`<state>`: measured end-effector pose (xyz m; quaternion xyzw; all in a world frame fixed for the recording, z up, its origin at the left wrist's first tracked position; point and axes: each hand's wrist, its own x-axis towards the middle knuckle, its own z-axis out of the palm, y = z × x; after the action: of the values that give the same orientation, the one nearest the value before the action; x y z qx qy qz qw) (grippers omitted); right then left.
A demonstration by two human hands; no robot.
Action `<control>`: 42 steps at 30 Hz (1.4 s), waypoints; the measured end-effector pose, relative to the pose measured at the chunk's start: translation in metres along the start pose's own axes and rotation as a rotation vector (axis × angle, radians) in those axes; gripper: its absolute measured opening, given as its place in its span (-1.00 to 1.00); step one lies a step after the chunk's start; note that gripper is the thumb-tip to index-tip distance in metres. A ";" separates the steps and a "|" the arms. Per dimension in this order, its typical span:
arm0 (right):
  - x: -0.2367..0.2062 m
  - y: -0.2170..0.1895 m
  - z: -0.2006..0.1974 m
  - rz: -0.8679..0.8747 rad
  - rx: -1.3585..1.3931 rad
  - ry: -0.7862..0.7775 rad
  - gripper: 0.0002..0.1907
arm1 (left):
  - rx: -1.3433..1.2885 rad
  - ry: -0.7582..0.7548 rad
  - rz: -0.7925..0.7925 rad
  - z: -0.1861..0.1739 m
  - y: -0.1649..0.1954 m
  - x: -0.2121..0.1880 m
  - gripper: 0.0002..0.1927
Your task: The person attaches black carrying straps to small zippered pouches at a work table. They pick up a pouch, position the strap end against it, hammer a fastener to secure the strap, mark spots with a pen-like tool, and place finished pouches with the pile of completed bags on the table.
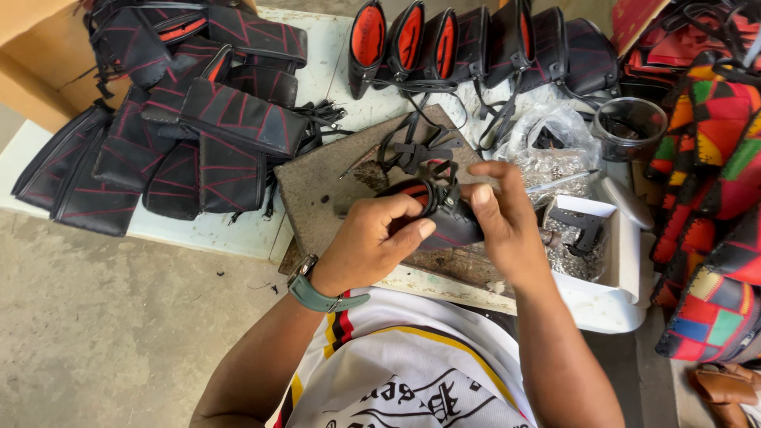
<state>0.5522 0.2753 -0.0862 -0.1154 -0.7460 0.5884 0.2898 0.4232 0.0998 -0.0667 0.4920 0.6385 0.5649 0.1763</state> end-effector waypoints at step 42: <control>-0.012 0.079 -0.145 0.557 -1.663 -0.391 -0.78 | -0.670 -0.155 -0.001 -0.056 -0.093 0.046 -0.81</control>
<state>0.6310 0.4089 -0.1446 -0.3624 -0.9121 -0.0837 -0.1728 0.3192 0.1186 -0.1177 0.4478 0.4025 0.7040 0.3766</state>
